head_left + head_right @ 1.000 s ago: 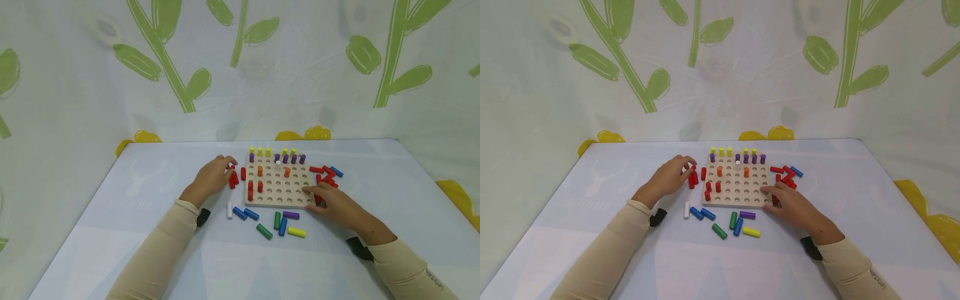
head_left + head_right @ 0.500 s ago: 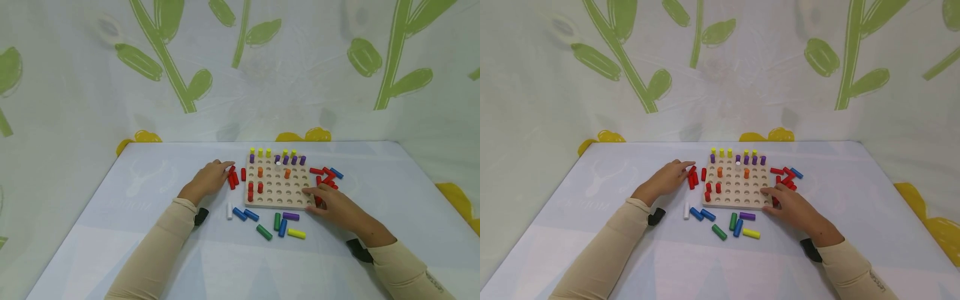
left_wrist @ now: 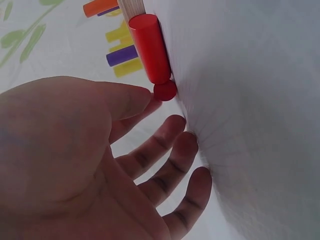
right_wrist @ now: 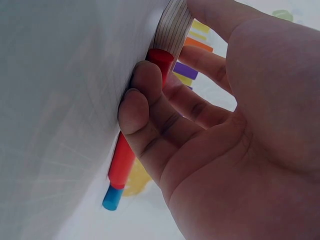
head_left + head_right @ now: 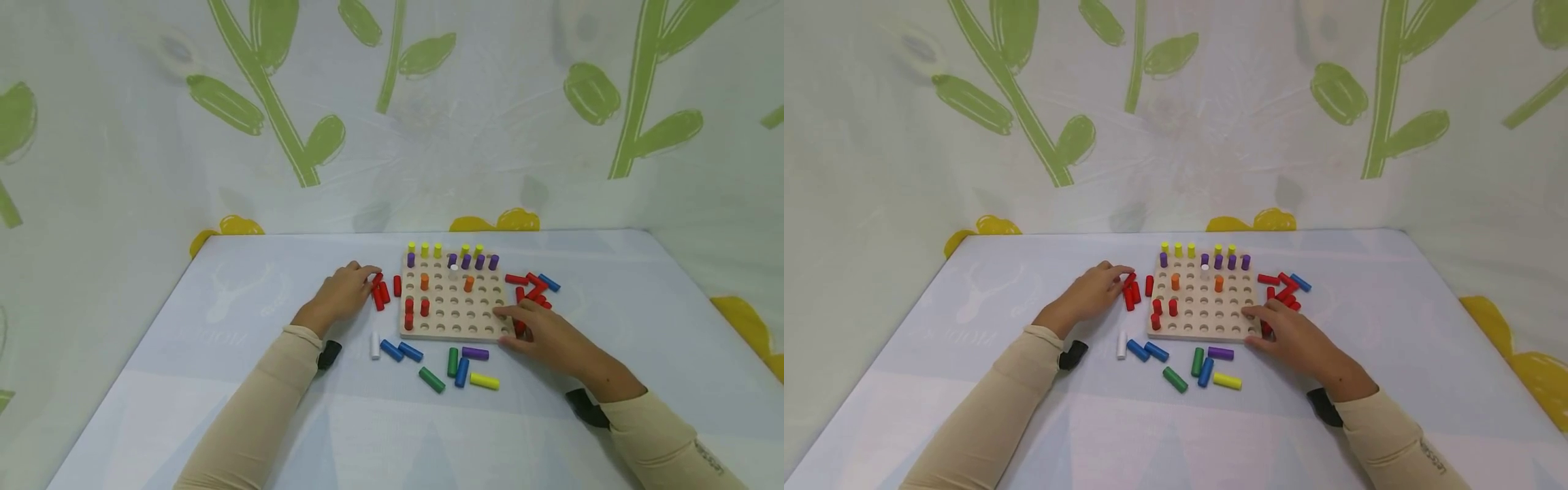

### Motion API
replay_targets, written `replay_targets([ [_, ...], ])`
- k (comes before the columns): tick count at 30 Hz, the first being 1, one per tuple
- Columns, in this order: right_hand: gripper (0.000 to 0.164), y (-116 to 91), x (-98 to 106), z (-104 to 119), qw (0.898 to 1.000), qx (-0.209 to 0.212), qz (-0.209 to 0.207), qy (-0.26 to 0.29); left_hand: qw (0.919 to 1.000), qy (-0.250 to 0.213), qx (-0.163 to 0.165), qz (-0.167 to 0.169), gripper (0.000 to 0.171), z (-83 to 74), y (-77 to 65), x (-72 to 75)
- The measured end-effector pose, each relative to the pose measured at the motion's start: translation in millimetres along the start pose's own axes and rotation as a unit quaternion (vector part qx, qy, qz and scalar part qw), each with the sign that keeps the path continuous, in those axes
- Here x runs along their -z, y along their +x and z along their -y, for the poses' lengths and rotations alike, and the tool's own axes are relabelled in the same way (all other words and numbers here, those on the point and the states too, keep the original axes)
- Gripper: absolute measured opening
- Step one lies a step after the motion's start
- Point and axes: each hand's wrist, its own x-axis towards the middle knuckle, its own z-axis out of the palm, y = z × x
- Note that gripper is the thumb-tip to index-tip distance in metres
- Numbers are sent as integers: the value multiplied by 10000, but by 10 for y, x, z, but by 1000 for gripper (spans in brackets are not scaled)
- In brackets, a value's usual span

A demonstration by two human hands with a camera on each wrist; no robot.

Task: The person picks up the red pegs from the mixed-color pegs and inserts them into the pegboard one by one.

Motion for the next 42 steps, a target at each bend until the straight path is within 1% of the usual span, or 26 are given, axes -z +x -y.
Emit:
replay_targets([
  [9,61,2,-7,-1,10000,10,-27,16,10000,19,39,11,45,4,9,-15],
  [12,61,2,-10,-1,10000,0,-19,35,10000,37,40,14,48,1,13,-17],
  [16,61,5,-13,-2,10000,-24,11,44,9999,158,36,53,52,-9,9,-11],
  [20,61,6,-12,-4,10000,2,-25,27,9997,219,45,64,50,-11,-5,-7],
  [26,61,10,-10,-10,10000,23,-19,-7,9999,110,31,11,46,2,-7,-11],
  [36,61,-3,-11,-19,10000,33,-22,13,9999,-111,72,-77,45,-14,-9,-4],
  [42,61,3,-25,-31,10000,57,-26,14,9995,-198,81,-216,45,-14,-3,-12],
])
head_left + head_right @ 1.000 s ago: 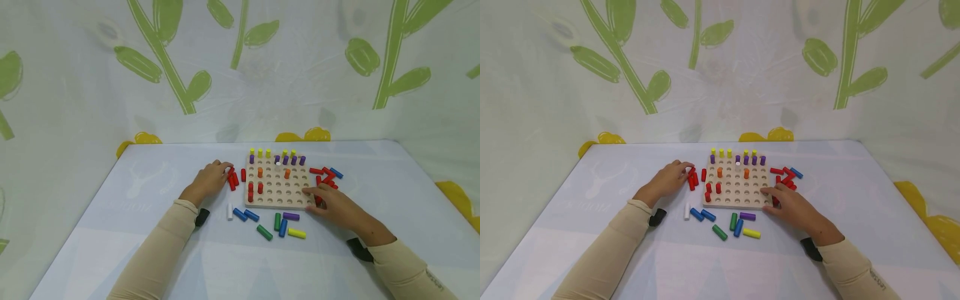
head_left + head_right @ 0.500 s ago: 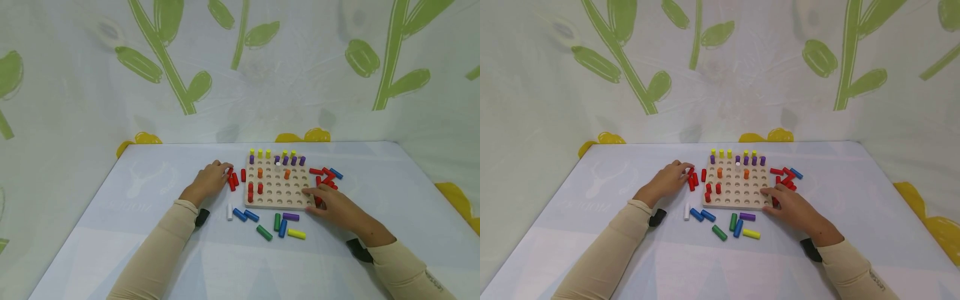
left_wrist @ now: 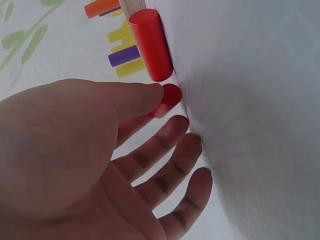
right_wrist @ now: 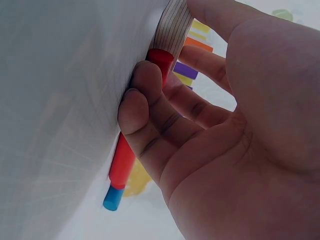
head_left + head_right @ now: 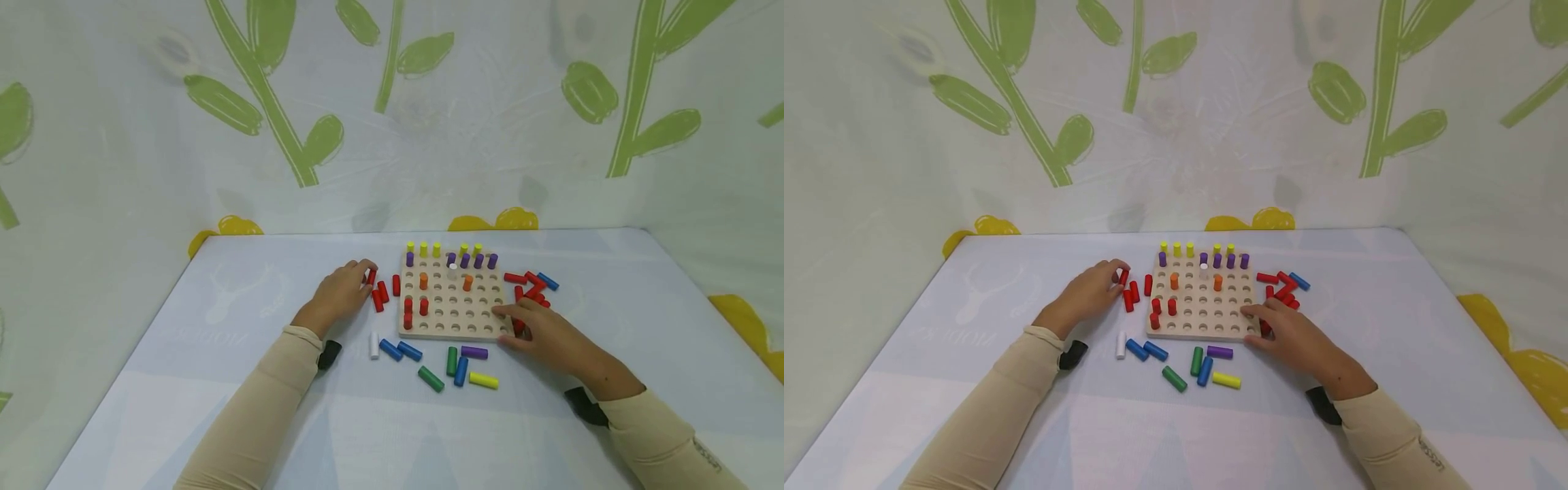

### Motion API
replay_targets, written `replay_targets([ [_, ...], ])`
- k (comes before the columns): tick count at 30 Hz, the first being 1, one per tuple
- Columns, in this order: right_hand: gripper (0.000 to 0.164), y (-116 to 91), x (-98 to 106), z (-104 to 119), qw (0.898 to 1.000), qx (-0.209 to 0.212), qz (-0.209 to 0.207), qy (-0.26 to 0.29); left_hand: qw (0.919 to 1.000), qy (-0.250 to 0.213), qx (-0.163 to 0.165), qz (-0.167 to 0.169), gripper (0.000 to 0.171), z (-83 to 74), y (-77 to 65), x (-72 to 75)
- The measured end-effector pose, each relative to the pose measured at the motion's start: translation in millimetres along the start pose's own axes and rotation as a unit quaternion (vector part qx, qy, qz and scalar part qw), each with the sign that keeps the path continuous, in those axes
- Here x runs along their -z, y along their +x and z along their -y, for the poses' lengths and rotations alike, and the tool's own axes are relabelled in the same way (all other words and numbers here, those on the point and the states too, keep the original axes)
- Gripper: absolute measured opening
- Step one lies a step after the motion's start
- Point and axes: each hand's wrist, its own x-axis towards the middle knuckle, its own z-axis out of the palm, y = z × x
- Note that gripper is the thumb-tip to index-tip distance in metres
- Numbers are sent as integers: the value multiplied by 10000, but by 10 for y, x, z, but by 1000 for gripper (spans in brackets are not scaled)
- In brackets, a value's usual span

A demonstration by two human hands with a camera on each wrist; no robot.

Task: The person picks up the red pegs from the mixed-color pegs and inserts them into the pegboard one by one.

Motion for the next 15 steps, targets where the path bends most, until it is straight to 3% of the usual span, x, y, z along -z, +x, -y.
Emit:
replay_targets([
  [15,61,7,4,2,10000,-56,44,-3,9991,-397,83,-99,45,-17,-31,38],
])
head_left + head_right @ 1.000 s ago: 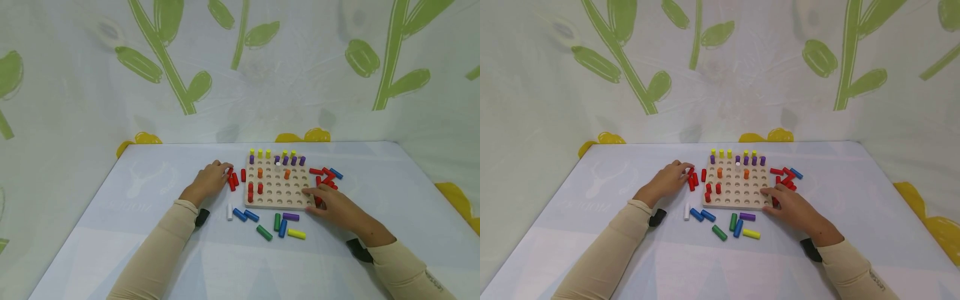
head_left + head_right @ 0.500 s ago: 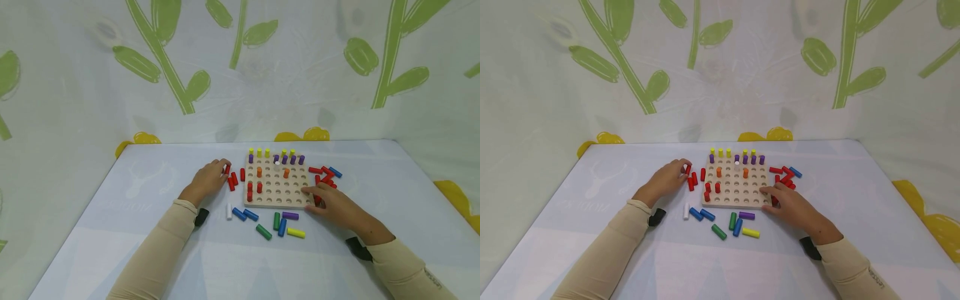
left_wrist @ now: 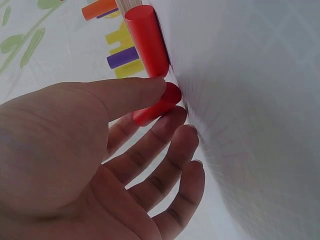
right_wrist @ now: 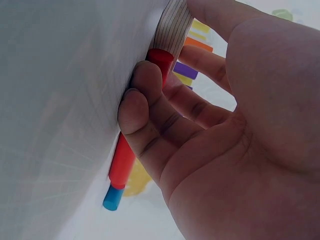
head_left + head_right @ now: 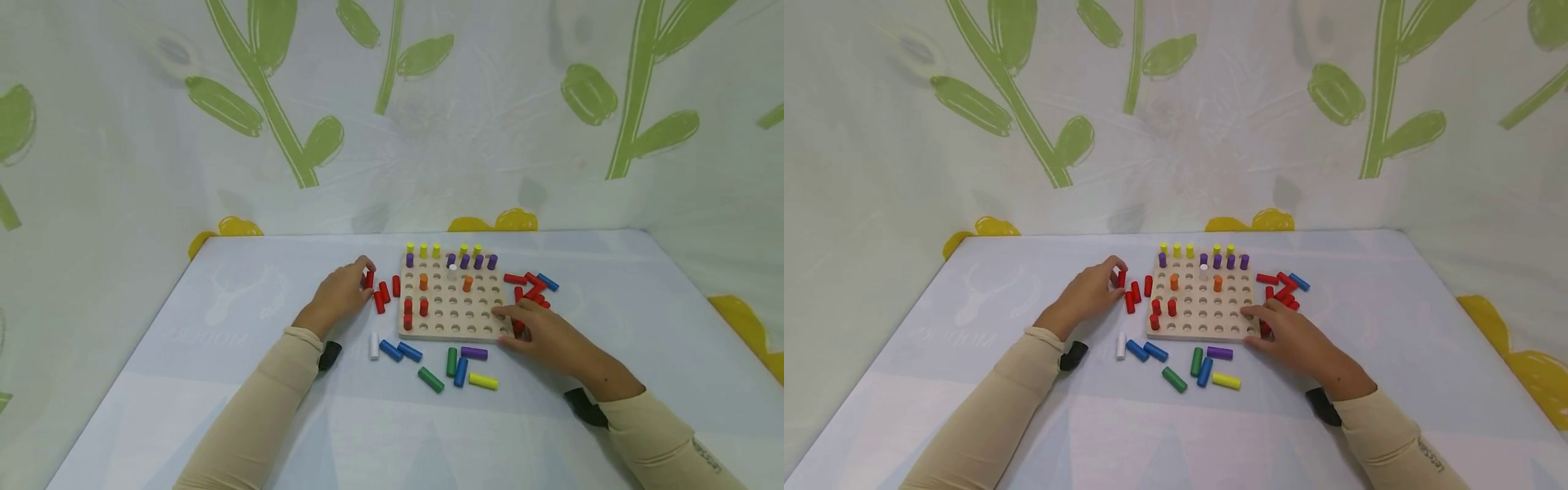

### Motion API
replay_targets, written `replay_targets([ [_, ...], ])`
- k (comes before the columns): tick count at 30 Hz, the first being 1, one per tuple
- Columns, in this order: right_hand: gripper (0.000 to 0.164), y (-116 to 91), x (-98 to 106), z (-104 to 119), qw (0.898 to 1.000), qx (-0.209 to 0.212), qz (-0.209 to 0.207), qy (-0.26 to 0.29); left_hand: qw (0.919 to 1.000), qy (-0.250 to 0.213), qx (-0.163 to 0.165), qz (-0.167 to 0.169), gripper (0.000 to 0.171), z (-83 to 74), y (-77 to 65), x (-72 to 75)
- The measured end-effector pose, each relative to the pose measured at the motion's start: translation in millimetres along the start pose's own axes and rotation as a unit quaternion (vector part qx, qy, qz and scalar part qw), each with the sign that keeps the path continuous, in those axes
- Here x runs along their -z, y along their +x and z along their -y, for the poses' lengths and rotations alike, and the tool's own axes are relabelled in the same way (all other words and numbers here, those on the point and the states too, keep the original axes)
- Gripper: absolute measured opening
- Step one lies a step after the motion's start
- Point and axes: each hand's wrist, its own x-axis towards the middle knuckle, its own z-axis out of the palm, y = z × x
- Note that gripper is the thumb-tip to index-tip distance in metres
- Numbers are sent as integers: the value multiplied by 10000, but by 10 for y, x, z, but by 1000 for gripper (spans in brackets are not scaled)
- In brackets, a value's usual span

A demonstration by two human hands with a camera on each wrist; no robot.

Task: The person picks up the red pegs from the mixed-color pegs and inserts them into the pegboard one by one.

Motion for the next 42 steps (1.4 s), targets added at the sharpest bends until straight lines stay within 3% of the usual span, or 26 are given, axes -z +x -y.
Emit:
replay_targets([
  [14,61,2,-5,-1,10000,46,-29,-1,9997,-178,112,-135,38,-29,-1,4],
  [22,60,6,4,4,10000,29,-25,-9,9988,-324,-48,-375,46,-117,-30,49],
  [30,61,6,7,18,10000,-34,27,28,9985,-266,-233,-415,38,-203,-78,72],
  [42,61,3,15,16,10000,-3,8,76,9932,-1006,-568,-176,36,-427,-241,169],
])
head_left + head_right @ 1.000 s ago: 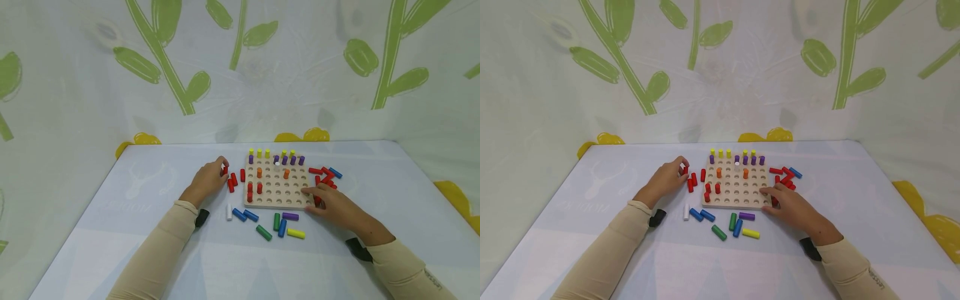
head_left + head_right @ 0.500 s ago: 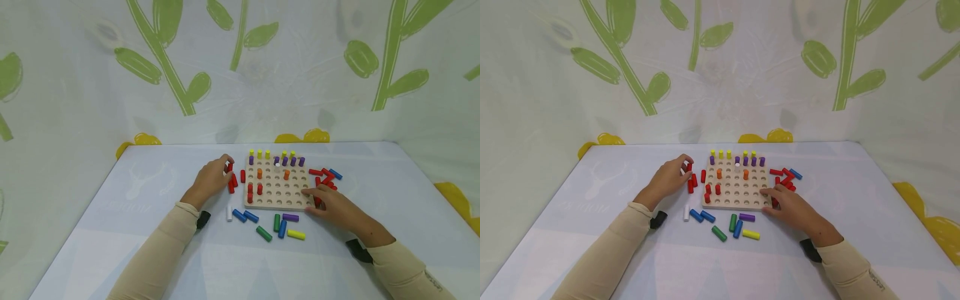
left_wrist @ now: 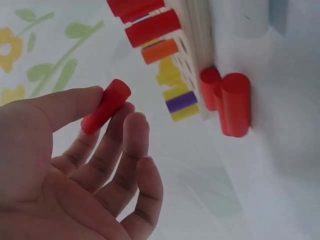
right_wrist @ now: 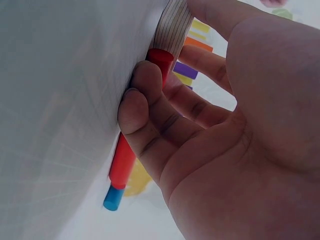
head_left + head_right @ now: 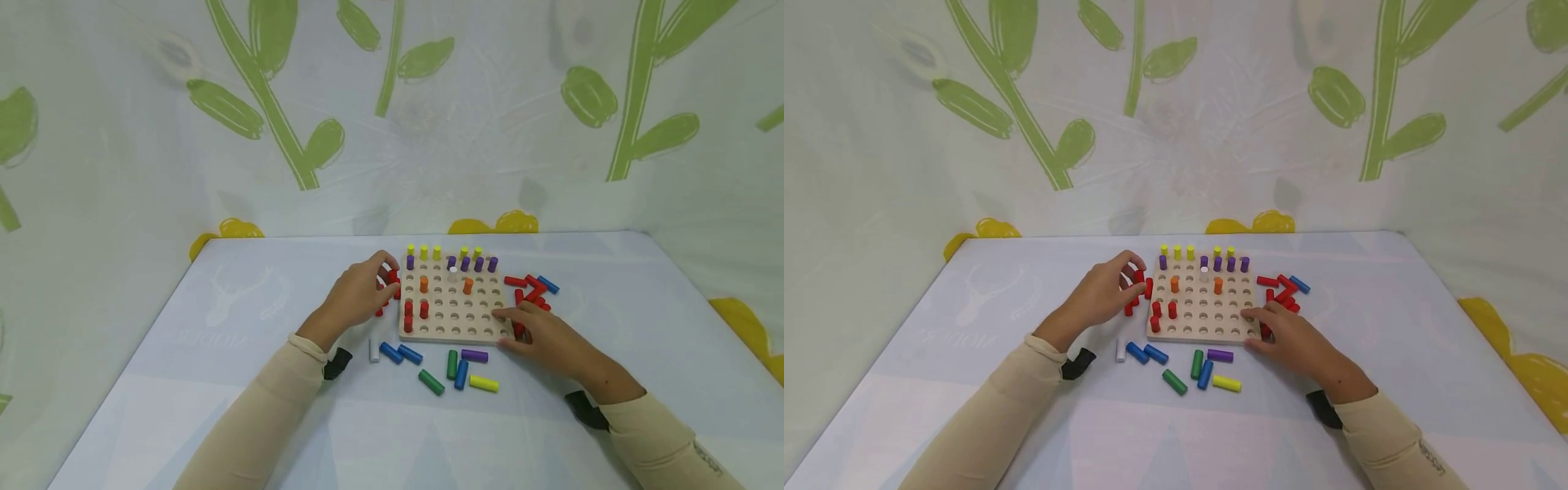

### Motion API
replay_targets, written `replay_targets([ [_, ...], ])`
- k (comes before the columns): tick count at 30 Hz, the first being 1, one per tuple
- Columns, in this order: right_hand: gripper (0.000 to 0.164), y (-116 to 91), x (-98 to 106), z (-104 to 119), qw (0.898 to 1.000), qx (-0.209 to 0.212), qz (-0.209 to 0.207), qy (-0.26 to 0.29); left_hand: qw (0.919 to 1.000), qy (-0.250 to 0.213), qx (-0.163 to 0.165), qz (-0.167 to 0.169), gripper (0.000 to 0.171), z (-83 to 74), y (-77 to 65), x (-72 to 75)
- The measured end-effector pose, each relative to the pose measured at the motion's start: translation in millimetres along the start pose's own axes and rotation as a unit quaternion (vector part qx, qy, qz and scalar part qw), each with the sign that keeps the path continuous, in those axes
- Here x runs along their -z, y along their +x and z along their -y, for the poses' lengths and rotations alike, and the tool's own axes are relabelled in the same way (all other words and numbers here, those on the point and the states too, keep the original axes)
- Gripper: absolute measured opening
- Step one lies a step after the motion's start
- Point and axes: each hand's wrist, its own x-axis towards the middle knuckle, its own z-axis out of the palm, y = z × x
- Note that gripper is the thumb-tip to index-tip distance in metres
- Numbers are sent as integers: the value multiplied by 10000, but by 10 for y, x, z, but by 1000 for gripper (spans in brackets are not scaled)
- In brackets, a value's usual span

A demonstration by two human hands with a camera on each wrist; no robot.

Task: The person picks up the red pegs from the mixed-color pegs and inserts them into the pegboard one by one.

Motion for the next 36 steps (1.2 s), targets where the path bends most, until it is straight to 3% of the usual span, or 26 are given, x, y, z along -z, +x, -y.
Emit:
replay_targets([
  [10,61,-9,-11,5,10000,-79,15,-33,9985,100,-529,-21,33,-169,-114,-6],
  [18,61,-4,8,3,10000,-23,15,-21,9976,205,-615,235,34,-240,-172,-16],
  [28,62,-1,-2,15,9999,-109,55,-16,9945,552,-793,394,32,-309,-238,-45],
  [36,62,0,-10,18,9999,-132,61,17,9868,1123,-1142,249,28,-327,-270,-136],
])
